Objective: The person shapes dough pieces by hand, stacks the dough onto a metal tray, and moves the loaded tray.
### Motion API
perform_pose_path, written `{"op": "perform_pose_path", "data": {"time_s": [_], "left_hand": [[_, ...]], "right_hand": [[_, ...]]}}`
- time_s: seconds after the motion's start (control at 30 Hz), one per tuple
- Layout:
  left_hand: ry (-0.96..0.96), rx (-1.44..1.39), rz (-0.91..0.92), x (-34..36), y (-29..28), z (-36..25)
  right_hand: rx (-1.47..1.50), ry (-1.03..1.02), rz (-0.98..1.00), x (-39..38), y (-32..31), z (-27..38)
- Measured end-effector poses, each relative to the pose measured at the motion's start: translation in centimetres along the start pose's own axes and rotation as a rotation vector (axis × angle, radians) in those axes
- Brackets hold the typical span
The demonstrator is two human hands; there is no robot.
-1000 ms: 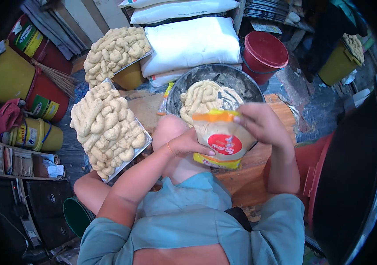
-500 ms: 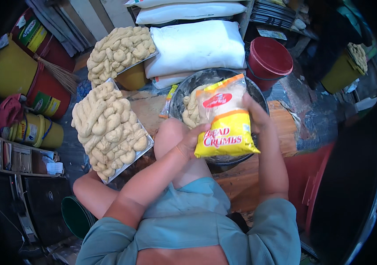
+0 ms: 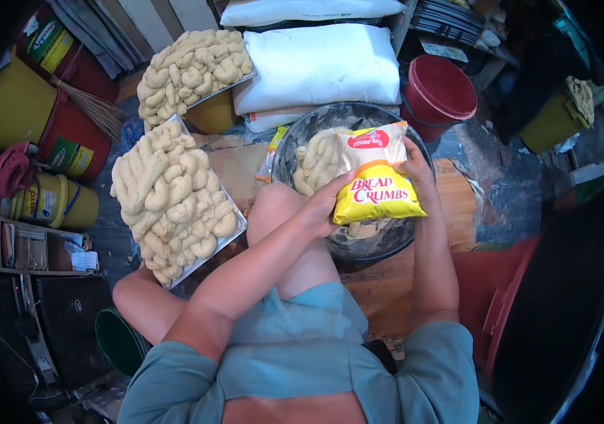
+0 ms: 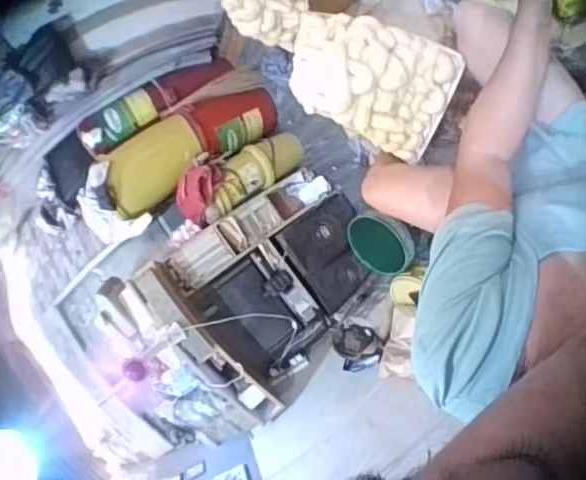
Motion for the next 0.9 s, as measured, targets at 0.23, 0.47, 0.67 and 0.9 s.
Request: {"op": "perform_pose_path", "data": {"time_s": [0.23, 0.47, 0.67, 0.9], "left_hand": [[0.042, -0.055, 0.059, -0.3, 0.9, 0.5], [-0.031, -0.032, 0.073, -1.3, -0.1, 2.5], [-0.07, 0.019, -0.015, -3.1, -1.4, 6.4], [0.103, 0.17, -0.017, -2.1, -1.6, 5.0]], "right_hand": [[-0.029, -0.088, 0.007, 0.1, 2.0, 2.3], [-0.099, -0.049, 0.048, 0.4, 0.7, 0.0], [-0.171, 0.091, 0.108, -1.2, -1.0, -3.3], [-0.111, -0.052, 0.066, -2.8, -1.8, -3.2]]}}
Point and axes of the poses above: each hand's wrist, its own x-axis towards the middle knuckle, its own y-axis out of the palm, z = x × y, the point moved 9 cm from there along x, towards the middle knuckle, and after that the axes turned 8 degrees about y, right-handed, at the moved point
